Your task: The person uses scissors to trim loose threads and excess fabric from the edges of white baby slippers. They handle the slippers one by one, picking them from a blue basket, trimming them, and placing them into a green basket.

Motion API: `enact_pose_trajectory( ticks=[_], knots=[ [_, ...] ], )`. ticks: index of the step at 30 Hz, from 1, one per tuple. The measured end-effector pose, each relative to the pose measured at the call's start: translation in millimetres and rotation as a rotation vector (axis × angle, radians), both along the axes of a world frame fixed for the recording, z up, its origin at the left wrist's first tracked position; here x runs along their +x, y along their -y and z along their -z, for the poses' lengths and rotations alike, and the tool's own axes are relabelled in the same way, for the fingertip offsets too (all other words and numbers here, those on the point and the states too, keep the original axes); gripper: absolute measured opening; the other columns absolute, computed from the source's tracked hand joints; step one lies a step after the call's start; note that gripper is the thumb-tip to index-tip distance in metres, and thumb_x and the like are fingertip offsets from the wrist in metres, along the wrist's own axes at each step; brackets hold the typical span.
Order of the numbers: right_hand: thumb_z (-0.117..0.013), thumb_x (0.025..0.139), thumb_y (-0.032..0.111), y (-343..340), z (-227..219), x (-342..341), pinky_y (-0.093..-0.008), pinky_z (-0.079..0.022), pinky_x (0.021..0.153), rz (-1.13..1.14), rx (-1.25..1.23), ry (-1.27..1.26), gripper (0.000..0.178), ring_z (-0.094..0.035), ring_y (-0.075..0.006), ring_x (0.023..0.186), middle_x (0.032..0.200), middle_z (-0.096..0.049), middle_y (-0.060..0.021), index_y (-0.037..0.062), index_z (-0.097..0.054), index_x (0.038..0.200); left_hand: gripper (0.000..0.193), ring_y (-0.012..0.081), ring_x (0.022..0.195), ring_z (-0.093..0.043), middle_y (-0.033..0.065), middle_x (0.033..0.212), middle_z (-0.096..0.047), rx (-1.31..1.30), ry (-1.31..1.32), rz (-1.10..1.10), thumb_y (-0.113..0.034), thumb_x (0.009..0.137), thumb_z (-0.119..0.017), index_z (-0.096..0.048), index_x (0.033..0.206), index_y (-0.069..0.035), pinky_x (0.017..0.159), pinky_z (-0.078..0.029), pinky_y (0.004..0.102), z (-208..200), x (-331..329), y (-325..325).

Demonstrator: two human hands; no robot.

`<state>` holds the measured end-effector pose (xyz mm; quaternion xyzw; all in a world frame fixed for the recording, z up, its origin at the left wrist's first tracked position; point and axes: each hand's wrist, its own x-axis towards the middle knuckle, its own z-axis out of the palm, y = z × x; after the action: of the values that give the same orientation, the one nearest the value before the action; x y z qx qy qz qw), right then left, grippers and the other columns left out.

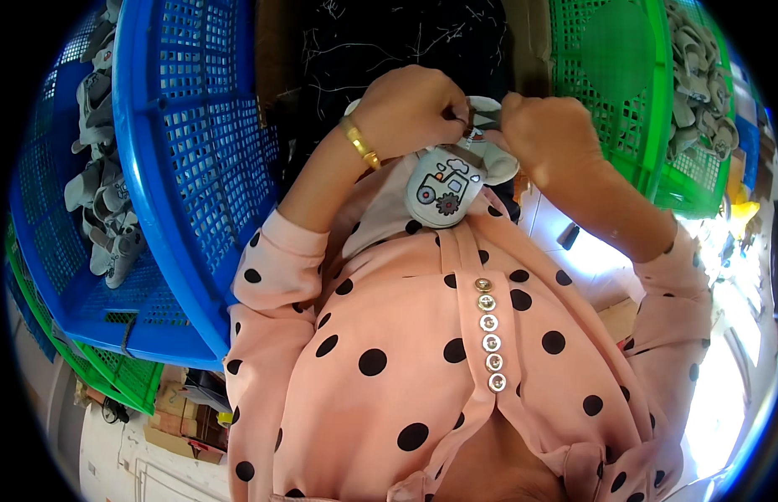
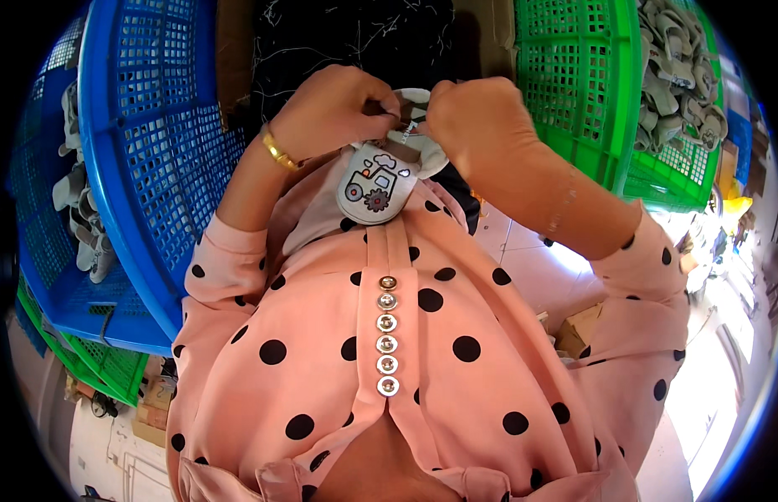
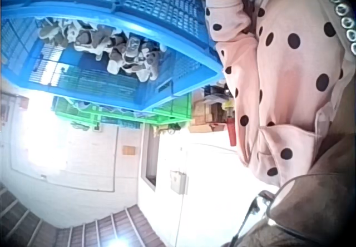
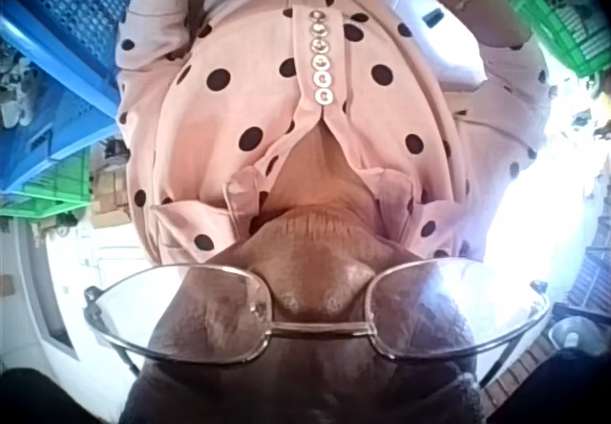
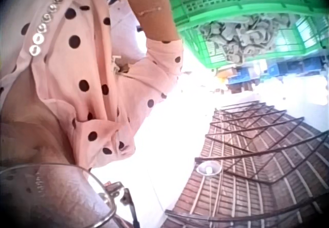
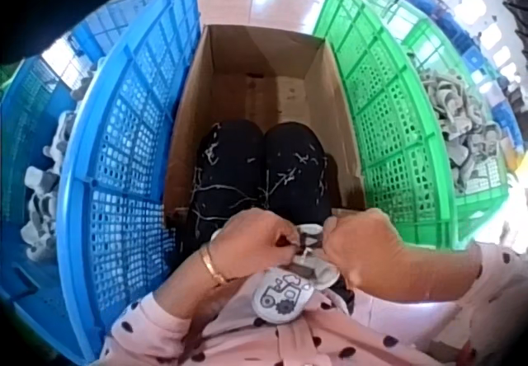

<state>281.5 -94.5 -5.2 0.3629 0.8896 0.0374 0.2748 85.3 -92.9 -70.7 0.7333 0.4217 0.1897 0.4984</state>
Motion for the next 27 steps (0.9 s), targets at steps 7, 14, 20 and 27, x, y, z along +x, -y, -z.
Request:
enact_pose_trajectory(
  ticks=[7,14,20,27],
  knots=[
    [-0.069,0.085,0.041,4.3,-6.0,20.4,-0.0279,-0.047,0.053,0.894,-0.714,-0.701,0.046,-0.059,-0.0204,0.051,0.06,-0.058,-0.0124,-0.0044,-0.061,0.084,0.017,0.009,0.071,-0.064,0.0054,0.09,-0.072,-0.255,0.123,-0.344,-0.016,0.089,-0.064,-0.069,0.094,0.0,0.065,-0.05,0.0228,-17.7,-17.2,18.8],
    [-0.058,0.09,0.015,18.4,4.7,15.4,-0.0257,-0.046,0.052,1.062,-0.654,-1.101,0.021,-0.057,-0.0108,0.053,0.061,-0.057,-0.008,-0.0041,-0.057,0.081,0.014,0.0167,0.089,-0.067,0.0084,0.104,-0.071,0.536,-0.385,-0.7,-0.012,0.091,-0.064,-0.066,0.101,-0.003,0.078,-0.053,0.0281,-16.5,-54.3,0.2],
    [-0.059,0.086,0.009,18.1,13.6,18.5,-0.0342,-0.042,0.05,0.892,-0.539,-1.042,0.017,-0.053,-0.0268,0.05,0.061,-0.052,-0.0171,-0.002,-0.049,0.077,0.029,0.0276,0.103,-0.062,0.0089,0.107,-0.069,0.563,-0.263,-0.584,-0.007,0.084,-0.069,-0.066,0.113,-0.006,0.087,-0.051,0.0353,-52.6,-51.8,13.6],
    [-0.059,0.084,0.009,16.0,18.6,13.3,-0.0371,-0.042,0.052,0.597,-0.393,-1.05,0.013,-0.05,-0.0357,0.056,0.064,-0.052,-0.0189,-0.0006,-0.05,0.084,0.037,0.0292,0.088,-0.059,0.008,0.094,-0.068,0.321,-0.223,0.089,-0.012,0.069,-0.076,-0.069,0.104,-0.006,0.08,-0.048,0.0389,-34.4,-4.0,23.7]
  ],
)
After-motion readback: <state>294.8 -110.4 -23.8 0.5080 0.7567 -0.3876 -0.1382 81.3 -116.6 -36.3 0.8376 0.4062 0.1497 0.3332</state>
